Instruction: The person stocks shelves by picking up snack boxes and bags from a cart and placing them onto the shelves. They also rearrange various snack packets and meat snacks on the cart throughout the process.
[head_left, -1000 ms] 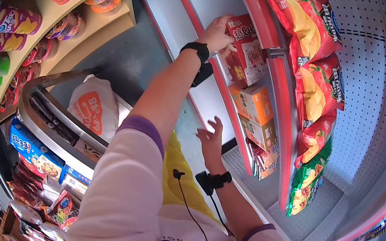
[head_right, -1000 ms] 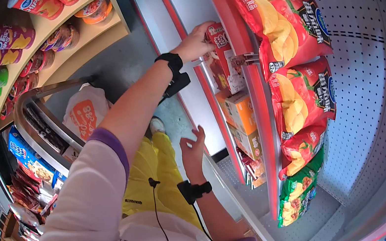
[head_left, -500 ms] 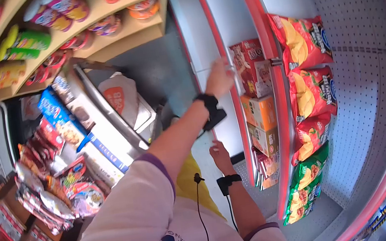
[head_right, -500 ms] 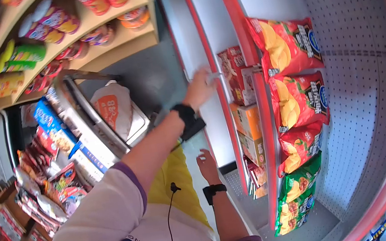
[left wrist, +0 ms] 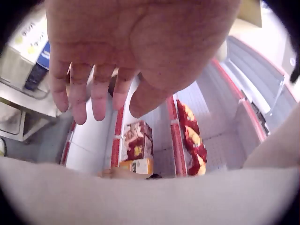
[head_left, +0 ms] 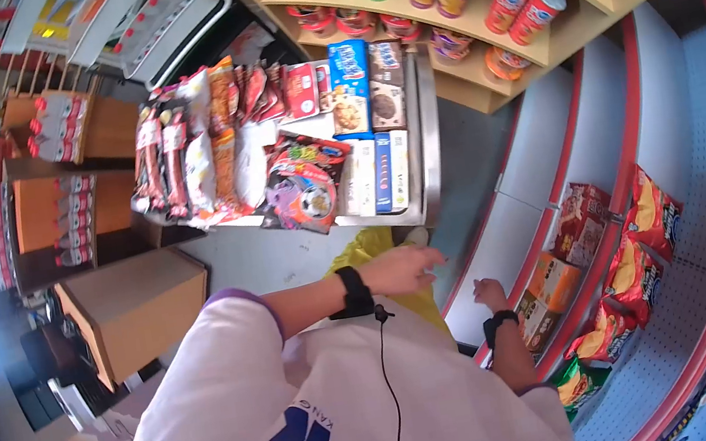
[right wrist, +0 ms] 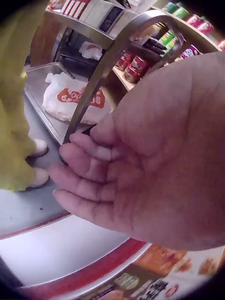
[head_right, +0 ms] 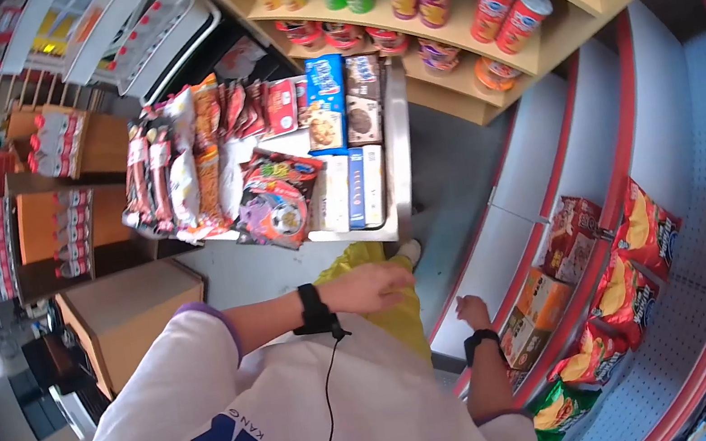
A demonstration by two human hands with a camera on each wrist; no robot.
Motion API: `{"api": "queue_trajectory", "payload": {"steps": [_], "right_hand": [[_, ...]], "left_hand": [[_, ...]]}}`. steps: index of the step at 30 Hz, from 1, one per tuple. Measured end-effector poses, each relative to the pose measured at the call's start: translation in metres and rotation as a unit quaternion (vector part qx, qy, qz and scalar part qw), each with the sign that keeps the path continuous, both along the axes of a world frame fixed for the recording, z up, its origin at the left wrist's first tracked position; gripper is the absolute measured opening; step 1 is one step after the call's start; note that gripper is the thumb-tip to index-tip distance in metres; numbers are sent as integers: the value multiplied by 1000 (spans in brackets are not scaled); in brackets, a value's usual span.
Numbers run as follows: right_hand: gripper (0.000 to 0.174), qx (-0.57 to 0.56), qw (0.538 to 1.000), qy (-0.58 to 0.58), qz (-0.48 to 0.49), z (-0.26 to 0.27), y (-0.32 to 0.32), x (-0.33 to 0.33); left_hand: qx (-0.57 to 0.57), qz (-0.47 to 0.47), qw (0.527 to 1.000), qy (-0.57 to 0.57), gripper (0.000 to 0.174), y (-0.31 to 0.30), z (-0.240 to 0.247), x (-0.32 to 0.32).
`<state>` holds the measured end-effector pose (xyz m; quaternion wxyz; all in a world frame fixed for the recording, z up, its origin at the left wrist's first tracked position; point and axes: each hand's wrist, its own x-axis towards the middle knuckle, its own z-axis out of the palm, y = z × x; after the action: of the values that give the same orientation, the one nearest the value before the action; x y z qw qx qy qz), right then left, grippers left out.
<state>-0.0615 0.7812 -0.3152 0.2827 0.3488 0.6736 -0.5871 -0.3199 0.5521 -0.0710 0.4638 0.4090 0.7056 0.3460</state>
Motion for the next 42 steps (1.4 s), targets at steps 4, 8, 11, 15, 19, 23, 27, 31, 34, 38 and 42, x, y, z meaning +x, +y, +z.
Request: {"api": "queue_trajectory", "payload": {"steps": [4, 8, 11, 15, 19, 23, 27, 31, 34, 38, 42], "right_hand": [[35, 95, 994, -4, 61, 7, 23, -65], [36, 166, 978, 83, 98, 83, 8, -137], [34, 158, 978, 128, 55, 121, -14, -171], [31, 149, 976, 160, 28, 173, -51, -196], [21, 44, 978, 202, -4, 231, -106, -213], [25, -57, 978, 199, -36, 250, -166, -233], [42, -80, 978, 184, -61, 239, -218, -256], [56, -67, 979, 144, -126, 226, -247, -267], [57, -70, 976, 155, -138, 238, -260, -273], [65, -67, 971, 225, -50, 224, -263, -274], [64, -63, 973, 209, -78, 220, -258, -276]], "left_hand": [[-33, 166, 986, -9, 34, -60, 63, -10], [22, 278, 960, -23, 35, -131, 71, -7], [27, 419, 906, -51, 32, -182, 84, -15], [14, 530, 848, 18, 39, -232, 58, -40], [-15, 580, 798, -164, 73, -244, 39, -82], [-14, 531, 797, -288, 106, -237, 9, -112], [-38, 477, 813, -333, 117, -231, -9, -130], [-58, 437, 832, -336, 120, -227, -24, -133], [-68, 436, 813, -380, 103, -226, -23, -133], [80, 317, 831, -450, 65, -230, 0, -129], [-19, 403, 835, -375, 74, -236, -65, -139]]}}
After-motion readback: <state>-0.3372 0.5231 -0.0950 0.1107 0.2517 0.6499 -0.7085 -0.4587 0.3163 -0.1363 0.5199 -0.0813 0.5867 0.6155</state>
